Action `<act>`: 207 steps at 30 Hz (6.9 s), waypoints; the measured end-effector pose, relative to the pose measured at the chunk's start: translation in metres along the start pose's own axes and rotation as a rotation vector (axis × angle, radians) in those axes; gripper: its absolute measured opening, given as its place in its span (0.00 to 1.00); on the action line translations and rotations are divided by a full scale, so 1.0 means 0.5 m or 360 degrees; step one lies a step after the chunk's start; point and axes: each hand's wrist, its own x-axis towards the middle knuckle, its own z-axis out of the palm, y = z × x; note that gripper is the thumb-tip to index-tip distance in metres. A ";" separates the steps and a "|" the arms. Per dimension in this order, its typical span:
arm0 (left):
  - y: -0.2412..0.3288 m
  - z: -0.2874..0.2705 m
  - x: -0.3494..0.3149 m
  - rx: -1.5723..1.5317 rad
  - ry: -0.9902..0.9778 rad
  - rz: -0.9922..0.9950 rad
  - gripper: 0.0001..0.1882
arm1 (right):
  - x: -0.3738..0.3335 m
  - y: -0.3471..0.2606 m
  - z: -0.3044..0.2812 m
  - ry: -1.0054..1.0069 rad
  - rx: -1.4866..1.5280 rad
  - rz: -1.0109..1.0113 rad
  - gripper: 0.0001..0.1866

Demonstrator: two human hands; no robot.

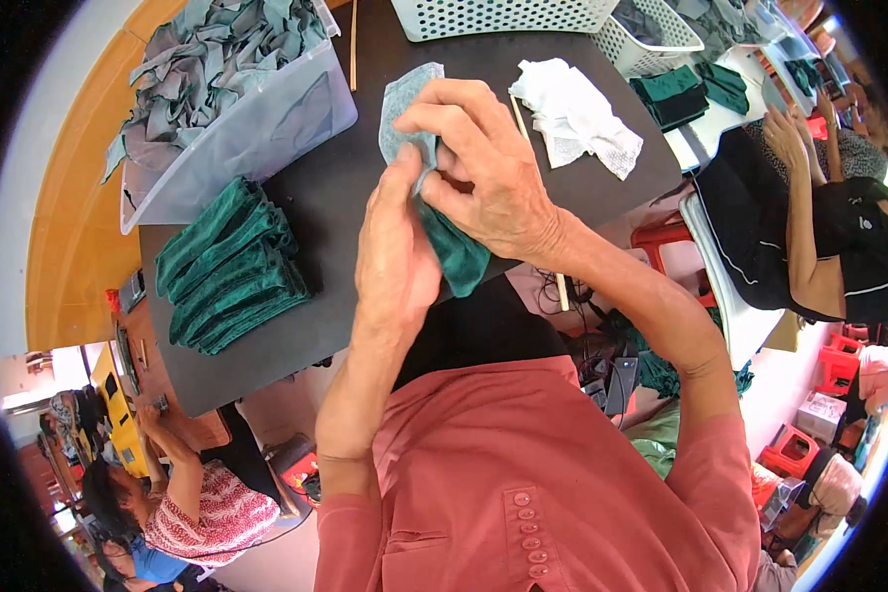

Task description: Manually turning small green fabric tubes right-side out using a thin wooden stick.

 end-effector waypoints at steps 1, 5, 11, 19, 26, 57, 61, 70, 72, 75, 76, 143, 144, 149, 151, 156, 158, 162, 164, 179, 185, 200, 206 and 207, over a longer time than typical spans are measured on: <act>-0.006 0.000 0.004 0.0001 0.0000 0.0001 0.20 | 0.001 0.005 0.002 0.0068 -0.0176 -0.0107 0.28; -0.039 0.029 0.013 -0.0107 0.0162 0.0131 0.18 | -0.003 0.011 0.007 0.0177 -0.0395 -0.0152 0.29; -0.056 0.049 0.001 0.0075 0.0412 0.0001 0.20 | -0.024 0.004 0.011 0.0111 -0.0300 0.0101 0.28; -0.064 0.029 -0.021 0.0289 0.0195 0.0034 0.25 | -0.016 0.010 -0.004 0.0044 -0.0164 0.0244 0.31; -0.035 0.016 0.038 0.0116 0.0292 0.0021 0.20 | -0.021 0.008 0.013 0.0075 -0.0032 0.0282 0.31; -0.042 0.018 0.076 0.0025 0.0418 0.0045 0.20 | -0.004 0.052 0.013 -0.0134 -0.0120 0.0388 0.36; -0.066 0.031 0.056 0.0288 0.0459 0.0126 0.24 | -0.011 0.032 0.013 -0.0256 -0.0204 0.0480 0.39; -0.091 0.010 0.029 0.0390 0.0246 0.0081 0.27 | 0.002 0.050 -0.006 -0.0461 0.0034 0.0831 0.29; -0.073 0.012 0.024 0.0417 0.0209 -0.0033 0.26 | -0.005 0.054 0.001 -0.0306 0.0145 0.0722 0.16; -0.036 0.028 0.041 0.0419 0.0322 -0.0108 0.25 | -0.004 0.042 -0.015 -0.0115 0.0082 0.0447 0.07; -0.025 0.019 0.053 0.0423 0.0328 -0.0081 0.24 | -0.001 0.038 -0.008 -0.0038 -0.0016 0.0308 0.07; -0.049 -0.002 0.023 0.0784 0.0168 0.0049 0.16 | -0.020 0.074 -0.021 -0.0075 0.0311 0.0418 0.09; -0.047 0.018 0.031 0.0665 0.0267 0.0064 0.16 | -0.021 0.072 -0.020 -0.0076 0.0313 0.0418 0.09; -0.057 -0.019 0.036 0.0747 0.0222 0.0202 0.15 | -0.020 0.069 -0.023 -0.0059 0.0224 0.0329 0.12; -0.068 -0.023 0.022 0.0840 0.0244 0.0151 0.14 | -0.025 0.081 -0.018 -0.0065 0.0178 0.0313 0.12; -0.067 -0.030 0.013 0.0761 0.0124 0.0143 0.14 | -0.024 0.076 -0.011 0.0023 0.0378 0.0370 0.13; -0.063 -0.036 0.011 0.0869 0.0079 0.0052 0.10 | -0.026 0.087 -0.027 -0.0126 0.0187 0.0210 0.14; -0.069 -0.019 0.006 0.0770 0.0110 0.0087 0.15 | -0.021 0.085 -0.033 -0.0123 0.0158 0.0168 0.13; -0.073 -0.028 0.007 0.0870 0.0056 0.0170 0.14 | -0.018 0.087 -0.030 -0.0060 0.0142 0.0080 0.13; -0.043 -0.029 0.022 0.0692 0.0069 0.0139 0.11 | -0.019 0.071 -0.039 -0.0234 0.0312 0.0169 0.12; -0.055 -0.029 0.003 0.1124 0.0193 0.0392 0.11 | -0.023 0.069 -0.028 -0.0183 0.0362 0.0237 0.12; -0.045 -0.034 -0.003 0.0685 0.0070 0.0051 0.10 | -0.014 0.077 -0.040 -0.0348 0.0475 0.0121 0.15; -0.035 -0.036 0.012 0.0745 0.0139 0.0139 0.09 | 0.002 0.060 -0.034 -0.0273 0.0348 0.0135 0.09; -0.033 -0.038 0.014 0.0744 0.0134 0.0143 0.09 | 0.008 0.064 -0.034 -0.0285 0.0292 0.0125 0.09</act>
